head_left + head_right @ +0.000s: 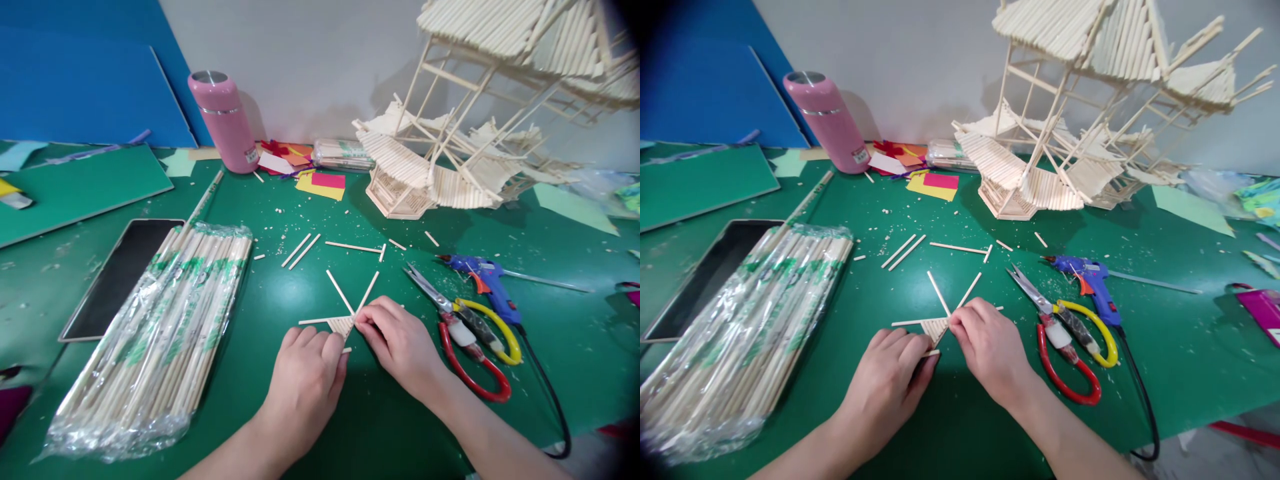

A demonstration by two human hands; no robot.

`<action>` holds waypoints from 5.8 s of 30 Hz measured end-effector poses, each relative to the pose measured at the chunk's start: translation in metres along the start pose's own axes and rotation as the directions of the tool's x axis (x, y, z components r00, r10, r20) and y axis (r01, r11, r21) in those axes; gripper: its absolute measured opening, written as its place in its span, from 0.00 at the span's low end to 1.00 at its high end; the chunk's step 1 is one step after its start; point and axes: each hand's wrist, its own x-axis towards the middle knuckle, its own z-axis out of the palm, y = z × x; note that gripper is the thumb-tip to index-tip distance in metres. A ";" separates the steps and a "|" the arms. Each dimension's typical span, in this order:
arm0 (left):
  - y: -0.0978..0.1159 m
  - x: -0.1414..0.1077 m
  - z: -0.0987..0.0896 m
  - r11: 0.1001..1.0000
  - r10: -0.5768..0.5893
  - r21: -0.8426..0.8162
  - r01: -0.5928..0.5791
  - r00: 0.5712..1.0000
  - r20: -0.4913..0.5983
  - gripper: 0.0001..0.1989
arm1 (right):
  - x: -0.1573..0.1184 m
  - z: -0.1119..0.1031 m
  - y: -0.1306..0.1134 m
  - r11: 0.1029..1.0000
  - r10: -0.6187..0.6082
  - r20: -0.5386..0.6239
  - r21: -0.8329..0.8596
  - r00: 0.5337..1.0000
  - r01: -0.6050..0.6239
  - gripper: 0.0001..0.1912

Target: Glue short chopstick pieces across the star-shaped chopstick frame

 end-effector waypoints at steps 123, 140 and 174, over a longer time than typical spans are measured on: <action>0.001 -0.002 -0.007 0.956 0.023 -0.265 -0.122 0.937 -0.349 0.12 | 0.180 -0.013 0.049 0.960 0.118 -0.080 -0.245 0.990 -0.134 0.14; 0.012 -0.006 -0.018 0.754 -0.118 -0.657 0.016 0.987 -0.111 0.04 | -0.012 -0.022 -0.025 0.786 0.010 -0.075 0.617 0.997 0.039 0.05; 0.007 0.000 -0.015 -0.169 -0.148 -0.883 0.437 0.875 0.461 0.10 | -0.028 0.003 -0.026 0.735 0.074 -0.187 0.674 0.980 0.073 0.08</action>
